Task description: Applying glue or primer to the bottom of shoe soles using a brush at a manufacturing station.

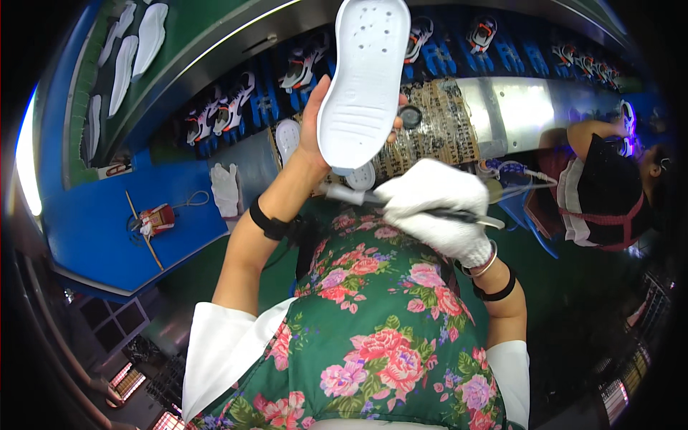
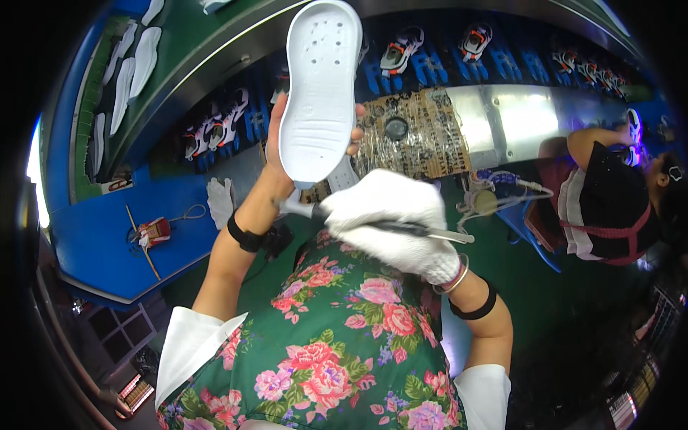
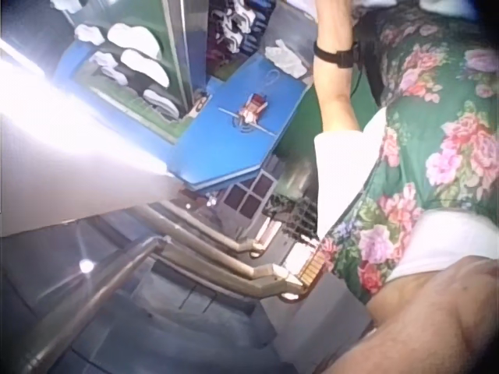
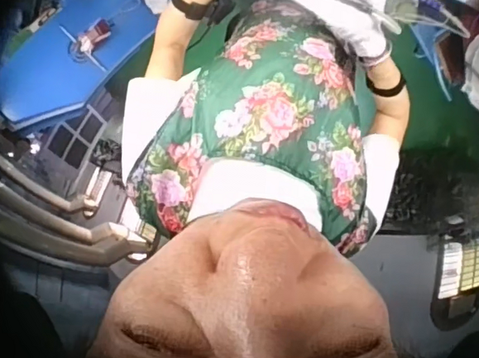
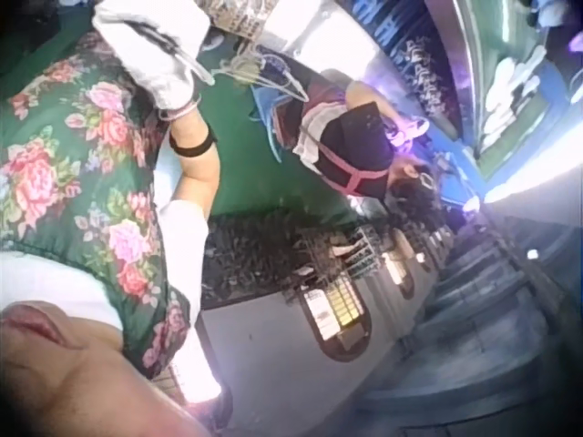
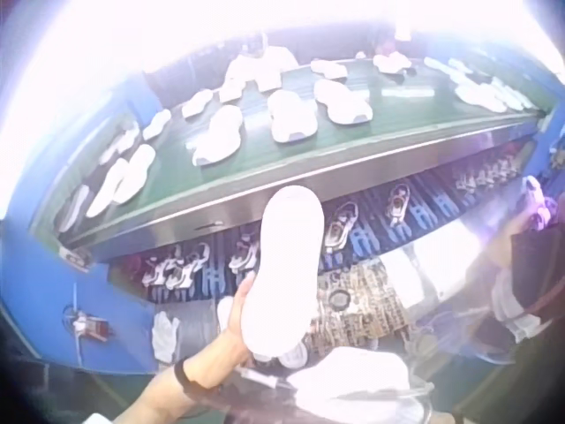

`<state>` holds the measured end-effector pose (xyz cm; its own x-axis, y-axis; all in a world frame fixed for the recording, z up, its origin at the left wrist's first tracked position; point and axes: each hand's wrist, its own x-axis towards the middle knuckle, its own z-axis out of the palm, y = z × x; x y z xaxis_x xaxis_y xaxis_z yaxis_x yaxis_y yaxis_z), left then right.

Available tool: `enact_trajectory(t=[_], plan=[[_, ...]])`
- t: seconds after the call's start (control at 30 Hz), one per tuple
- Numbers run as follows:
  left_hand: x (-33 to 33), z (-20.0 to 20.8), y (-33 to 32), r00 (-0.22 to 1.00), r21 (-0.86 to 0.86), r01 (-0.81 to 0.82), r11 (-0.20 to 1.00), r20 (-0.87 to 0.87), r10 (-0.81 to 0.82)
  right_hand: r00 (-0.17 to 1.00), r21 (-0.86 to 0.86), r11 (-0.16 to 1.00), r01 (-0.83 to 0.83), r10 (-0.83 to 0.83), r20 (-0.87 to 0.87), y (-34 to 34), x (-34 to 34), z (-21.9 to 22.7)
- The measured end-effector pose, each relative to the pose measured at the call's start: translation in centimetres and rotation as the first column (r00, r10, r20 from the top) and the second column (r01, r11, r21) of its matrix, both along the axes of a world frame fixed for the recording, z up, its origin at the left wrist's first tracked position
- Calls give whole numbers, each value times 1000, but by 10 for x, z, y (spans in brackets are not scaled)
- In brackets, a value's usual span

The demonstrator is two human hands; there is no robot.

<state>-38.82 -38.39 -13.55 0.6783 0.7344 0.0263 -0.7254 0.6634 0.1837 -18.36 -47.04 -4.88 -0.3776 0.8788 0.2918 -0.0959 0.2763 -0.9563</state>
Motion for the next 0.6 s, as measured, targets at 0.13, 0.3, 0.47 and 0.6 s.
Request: enact_trajectory(t=[0.13,0.3,0.47,0.6], plan=[[14,10,-17,995,-81,-93,992,-29,91,943,294,913,283,-321,88,22,13,10],[27,14,-37,997,-164,-60,985,29,66,856,623,747,231,-461,235,47,25,32],[33,3,-49,996,-191,4,982,88,13,770,768,627,131,-552,320,51,23,37],[34,5,-45,1000,-303,-18,953,10,22,789,702,712,2,-433,437,26,19,26]])
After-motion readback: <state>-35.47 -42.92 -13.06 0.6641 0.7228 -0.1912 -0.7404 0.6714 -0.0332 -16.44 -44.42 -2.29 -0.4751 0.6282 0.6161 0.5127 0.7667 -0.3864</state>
